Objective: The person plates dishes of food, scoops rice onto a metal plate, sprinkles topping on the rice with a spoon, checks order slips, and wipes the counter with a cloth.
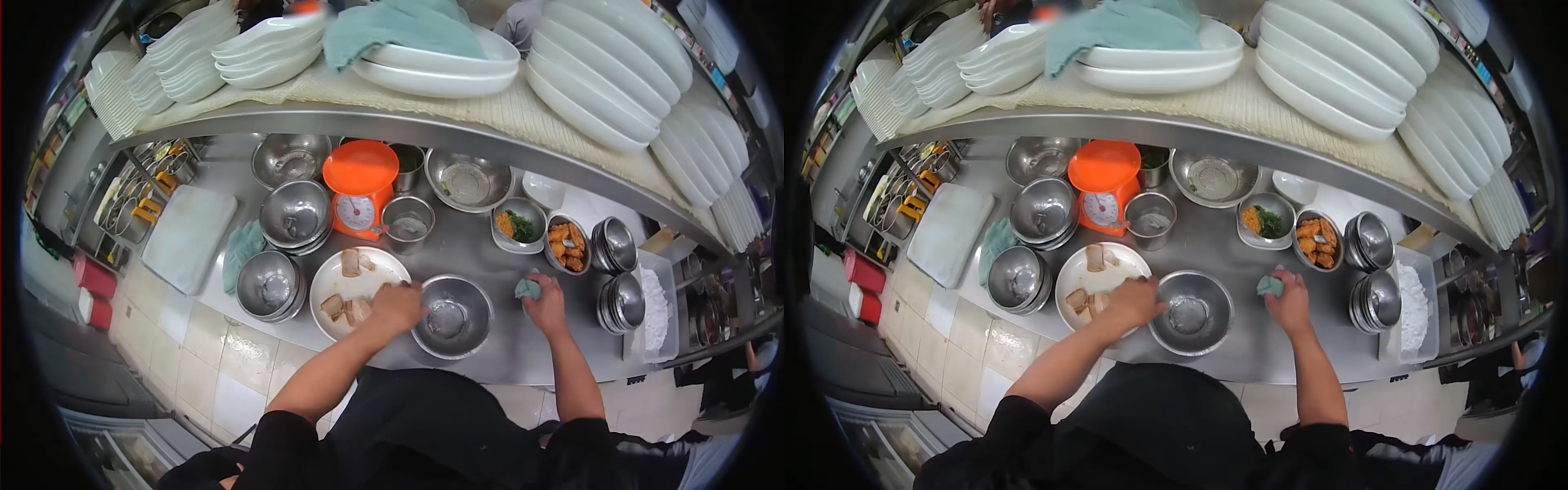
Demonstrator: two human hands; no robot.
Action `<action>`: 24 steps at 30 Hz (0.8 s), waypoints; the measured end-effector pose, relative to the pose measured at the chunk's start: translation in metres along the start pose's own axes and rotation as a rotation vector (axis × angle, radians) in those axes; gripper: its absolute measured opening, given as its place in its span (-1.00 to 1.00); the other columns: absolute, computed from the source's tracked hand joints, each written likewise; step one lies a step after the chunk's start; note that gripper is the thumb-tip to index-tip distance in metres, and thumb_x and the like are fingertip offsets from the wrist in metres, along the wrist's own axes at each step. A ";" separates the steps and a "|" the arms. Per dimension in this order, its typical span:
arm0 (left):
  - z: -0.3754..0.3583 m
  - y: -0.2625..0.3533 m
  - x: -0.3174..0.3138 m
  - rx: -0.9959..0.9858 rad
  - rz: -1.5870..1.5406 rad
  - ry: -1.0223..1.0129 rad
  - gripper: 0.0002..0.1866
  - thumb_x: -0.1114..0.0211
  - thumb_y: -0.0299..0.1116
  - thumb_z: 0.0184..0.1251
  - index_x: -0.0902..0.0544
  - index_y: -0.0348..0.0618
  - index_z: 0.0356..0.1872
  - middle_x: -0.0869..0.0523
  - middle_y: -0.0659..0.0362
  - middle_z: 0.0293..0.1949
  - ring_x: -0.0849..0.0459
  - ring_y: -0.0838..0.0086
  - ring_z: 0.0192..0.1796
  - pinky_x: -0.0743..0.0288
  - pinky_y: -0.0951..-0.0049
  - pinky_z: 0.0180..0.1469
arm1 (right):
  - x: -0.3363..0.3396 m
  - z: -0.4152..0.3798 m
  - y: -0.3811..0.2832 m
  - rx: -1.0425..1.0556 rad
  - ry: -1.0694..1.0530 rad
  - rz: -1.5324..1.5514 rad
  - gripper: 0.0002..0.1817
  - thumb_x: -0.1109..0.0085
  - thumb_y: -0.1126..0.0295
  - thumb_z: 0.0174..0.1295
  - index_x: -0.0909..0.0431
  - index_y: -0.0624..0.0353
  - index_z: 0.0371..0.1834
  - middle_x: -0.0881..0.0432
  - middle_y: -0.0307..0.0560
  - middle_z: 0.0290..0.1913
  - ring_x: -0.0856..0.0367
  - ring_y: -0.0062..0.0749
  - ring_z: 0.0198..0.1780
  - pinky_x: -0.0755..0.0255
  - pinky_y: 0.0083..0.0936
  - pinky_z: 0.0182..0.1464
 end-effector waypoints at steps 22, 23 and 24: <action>0.042 0.080 0.151 -0.431 -1.044 0.358 -0.77 -0.15 -0.44 0.30 -0.52 -0.35 -0.08 -0.64 0.01 -0.13 -0.59 0.38 -0.14 -0.45 0.37 -0.03 | -0.012 -0.098 -0.170 0.043 0.121 0.096 -0.01 -0.28 -0.09 0.15 -0.02 0.16 0.53 -0.15 0.37 0.45 -0.01 0.33 0.49 -0.05 0.01 0.45; 0.037 0.086 0.141 -0.471 -1.111 0.357 -0.76 -0.14 -0.47 0.29 -0.52 -0.36 -0.06 -0.65 0.03 -0.14 -0.59 0.40 -0.13 -0.45 0.40 -0.03 | -0.014 -0.112 -0.158 0.015 0.131 0.203 -0.06 -0.27 -0.09 0.15 -0.10 0.16 0.49 -0.24 0.36 0.39 -0.13 0.30 0.42 -0.13 -0.02 0.41; 0.030 0.098 0.123 -0.491 -1.152 0.260 -0.74 -0.13 -0.48 0.28 -0.52 -0.36 -0.05 -0.65 0.04 -0.13 -0.58 0.41 -0.13 -0.45 0.40 -0.02 | -0.018 -0.125 -0.143 0.006 0.143 0.306 -0.12 -0.27 -0.08 0.15 -0.19 0.17 0.45 -0.32 0.35 0.33 -0.24 0.27 0.36 -0.20 -0.05 0.36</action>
Point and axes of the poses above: each hand's wrist, its own z-axis towards the middle knuckle, its own x-axis out of the back of the hand, y = z × x, the point moved 8 cm from there along z, towards the middle knuckle
